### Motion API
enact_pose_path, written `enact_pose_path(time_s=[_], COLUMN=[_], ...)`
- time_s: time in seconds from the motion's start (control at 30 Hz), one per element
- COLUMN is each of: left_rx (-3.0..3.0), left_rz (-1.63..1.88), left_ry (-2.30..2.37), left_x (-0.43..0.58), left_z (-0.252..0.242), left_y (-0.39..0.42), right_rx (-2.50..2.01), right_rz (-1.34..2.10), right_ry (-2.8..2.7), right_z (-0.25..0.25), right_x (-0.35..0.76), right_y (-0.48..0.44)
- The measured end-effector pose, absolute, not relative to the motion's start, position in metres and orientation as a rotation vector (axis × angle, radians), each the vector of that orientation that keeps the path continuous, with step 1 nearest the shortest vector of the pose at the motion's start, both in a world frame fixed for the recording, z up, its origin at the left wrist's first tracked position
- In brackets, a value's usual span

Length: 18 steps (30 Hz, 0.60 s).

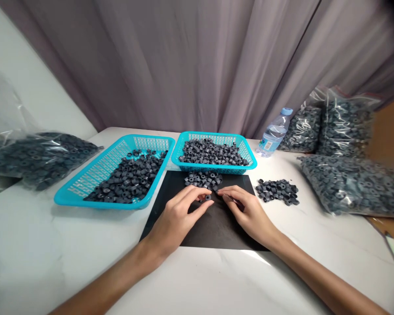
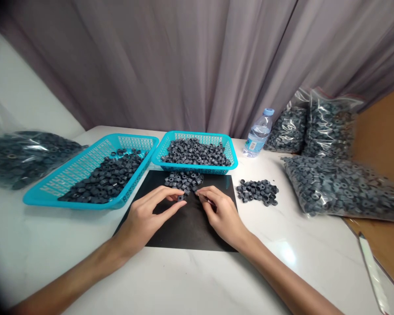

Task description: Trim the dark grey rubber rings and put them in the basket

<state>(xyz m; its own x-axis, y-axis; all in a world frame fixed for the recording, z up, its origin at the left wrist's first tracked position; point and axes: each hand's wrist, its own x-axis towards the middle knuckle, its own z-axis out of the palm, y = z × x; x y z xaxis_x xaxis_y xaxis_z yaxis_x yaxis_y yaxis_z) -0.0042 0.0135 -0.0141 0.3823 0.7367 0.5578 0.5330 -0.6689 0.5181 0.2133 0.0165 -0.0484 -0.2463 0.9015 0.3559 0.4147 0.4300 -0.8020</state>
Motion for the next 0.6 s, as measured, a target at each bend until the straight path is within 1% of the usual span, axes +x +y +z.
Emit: enact_pose_path(time_s=[0.1,0.17,0.23,0.37,0.47,0.6], left_rx=[2.352,2.204,1.903,1.283,1.066,0.946], left_rz=[1.171,1.175,1.139,0.91,0.826,0.793], left_ry=[1.136,1.146,1.11,0.924,0.857,0.857], left_x=[-0.004,-0.002,0.001,0.005,0.006,0.005], left_z=[-0.015,-0.015,-0.012,-0.003,0.002,0.0], left_y=[0.014,0.016,0.017,0.017,0.013,0.011], right_rx=[-1.127,-1.151,-1.186,-1.198,-1.189,-1.198], right_rz=[0.835,0.898,0.952,1.064,1.084,1.052], right_ry=[-1.73,-1.672,-1.628,-1.555,-1.543,-1.556], right_z=[-0.046,-0.047,-0.049,-0.054,-0.055,-0.057], right_x=[0.215,0.215,0.216,0.216,0.218,0.219], right_y=[0.018,0.019,0.021,0.024,0.026,0.027])
